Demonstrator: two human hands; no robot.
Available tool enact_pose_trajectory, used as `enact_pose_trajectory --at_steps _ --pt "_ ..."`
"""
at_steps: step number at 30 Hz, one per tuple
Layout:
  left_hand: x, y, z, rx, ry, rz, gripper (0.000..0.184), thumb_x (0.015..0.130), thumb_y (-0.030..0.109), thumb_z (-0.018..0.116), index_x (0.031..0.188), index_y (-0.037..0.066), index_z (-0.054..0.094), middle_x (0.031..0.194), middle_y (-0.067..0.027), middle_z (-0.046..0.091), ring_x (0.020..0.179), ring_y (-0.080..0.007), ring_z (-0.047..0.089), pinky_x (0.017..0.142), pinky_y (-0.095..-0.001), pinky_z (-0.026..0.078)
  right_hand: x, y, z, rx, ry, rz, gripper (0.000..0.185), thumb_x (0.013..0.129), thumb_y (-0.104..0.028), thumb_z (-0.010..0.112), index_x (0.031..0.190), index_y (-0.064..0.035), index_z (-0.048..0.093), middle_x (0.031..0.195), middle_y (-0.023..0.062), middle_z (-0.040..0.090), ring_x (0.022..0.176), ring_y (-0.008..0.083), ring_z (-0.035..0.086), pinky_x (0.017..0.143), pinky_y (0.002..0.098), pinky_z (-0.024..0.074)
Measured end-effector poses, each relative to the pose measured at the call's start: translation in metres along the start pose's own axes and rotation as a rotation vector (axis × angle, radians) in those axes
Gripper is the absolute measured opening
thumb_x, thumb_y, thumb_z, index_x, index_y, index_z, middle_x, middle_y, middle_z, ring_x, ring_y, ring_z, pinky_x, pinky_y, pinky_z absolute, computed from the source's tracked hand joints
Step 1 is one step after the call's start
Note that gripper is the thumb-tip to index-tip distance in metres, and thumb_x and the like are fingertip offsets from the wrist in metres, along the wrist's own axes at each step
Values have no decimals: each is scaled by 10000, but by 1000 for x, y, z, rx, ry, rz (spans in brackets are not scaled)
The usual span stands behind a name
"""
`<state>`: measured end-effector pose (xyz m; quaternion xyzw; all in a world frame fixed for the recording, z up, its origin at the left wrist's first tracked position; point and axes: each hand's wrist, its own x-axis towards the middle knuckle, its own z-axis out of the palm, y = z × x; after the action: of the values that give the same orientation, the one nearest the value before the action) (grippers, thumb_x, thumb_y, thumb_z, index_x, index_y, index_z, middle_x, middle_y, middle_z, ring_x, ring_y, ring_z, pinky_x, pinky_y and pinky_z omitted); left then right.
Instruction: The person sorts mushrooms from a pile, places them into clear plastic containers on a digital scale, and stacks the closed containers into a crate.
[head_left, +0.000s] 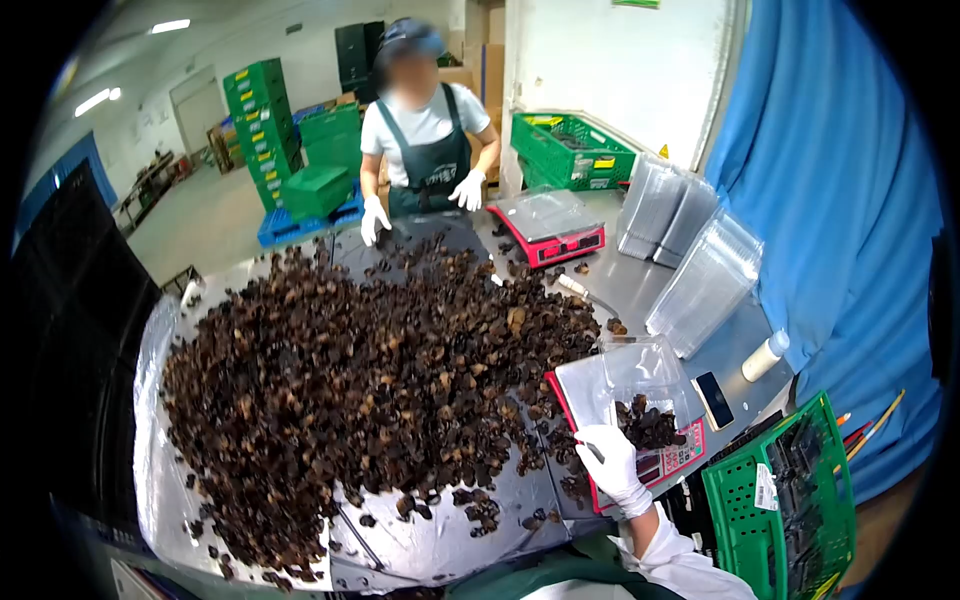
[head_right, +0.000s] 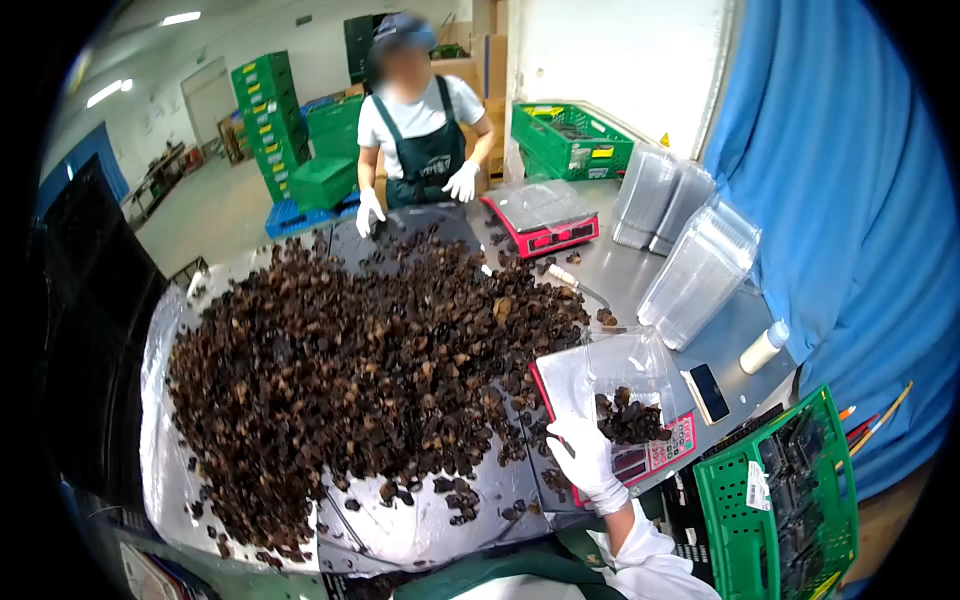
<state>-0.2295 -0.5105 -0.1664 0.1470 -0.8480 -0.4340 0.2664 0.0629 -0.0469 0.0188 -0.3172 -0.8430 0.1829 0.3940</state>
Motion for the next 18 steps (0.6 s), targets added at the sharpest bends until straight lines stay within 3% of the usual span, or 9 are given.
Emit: enact_pose_trajectory --at_steps 3,5,7,9,11,13,15,16,18 --pt "-7 -4 -11 124 -43 227 463 927 221 558 1321 -1 458 1238 -198 539 1096 -299 559 958 -401 442 2 -1 6 -29 -76 -48 191 769 -67 715 956 -40 683 958 123 675 923 294 638 839 376 501" --pt "-15 42 -1 -194 -341 90 521 940 231 551 1363 -39 411 1341 -210 476 1247 -334 450 1070 -413 333 3 -3 14 -16 -143 1 195 778 -59 696 970 -34 680 956 134 673 930 296 639 855 371 493" --pt "-34 105 12 -99 -405 194 456 925 117 535 1353 -9 446 1371 -197 462 1265 -306 444 1068 -394 328 -1 -2 25 20 -223 -21 195 788 -74 688 977 -28 675 970 135 670 935 295 636 858 359 489" --pt "-47 122 31 -41 -497 520 382 887 61 555 1267 16 540 1292 -187 530 1211 -306 490 1043 -393 355 -4 -6 40 116 -318 -12 192 793 -76 685 978 -27 672 970 129 669 931 288 636 852 354 490" --pt "-66 149 42 -223 -833 497 308 855 16 561 1157 40 616 1195 -167 594 1155 -305 531 1018 -396 382 -7 -12 61 223 -403 31 170 815 -99 681 973 -37 670 966 123 666 923 292 639 860 355 491" --pt "-93 164 62 -377 -967 637 263 851 52 591 1108 49 644 1148 -150 627 1131 -314 552 1003 -401 401 -13 -2 94 297 -506 27 262 806 -153 699 1057 -84 666 1070 127 646 1014 291 610 900 362 480" --pt "-118 175 81 -276 -1137 838 320 850 118 619 1163 57 622 1213 -155 596 1155 -332 532 1011 -417 395 -17 -3 125 152 -438 -121 392 807 -207 700 1182 -122 622 1245 140 572 1159 315 536 954 398 453" --pt "-131 185 91 -281 -1142 911 357 842 148 630 1187 64 609 1249 -153 576 1173 -341 518 1015 -422 391 -18 0 140 -13 -454 -202 512 797 -268 698 1277 -154 564 1382 161 461 1275 373 420 995 434 423" --pt "-151 196 99 -237 -1172 1041 424 824 185 646 1230 76 584 1301 -149 541 1206 -351 492 1024 -434 382 -21 -7 155 -108 -596 -224 556 789 -334 686 1298 -156 549 1415 194 414 1303 436 362 1000 479 406"
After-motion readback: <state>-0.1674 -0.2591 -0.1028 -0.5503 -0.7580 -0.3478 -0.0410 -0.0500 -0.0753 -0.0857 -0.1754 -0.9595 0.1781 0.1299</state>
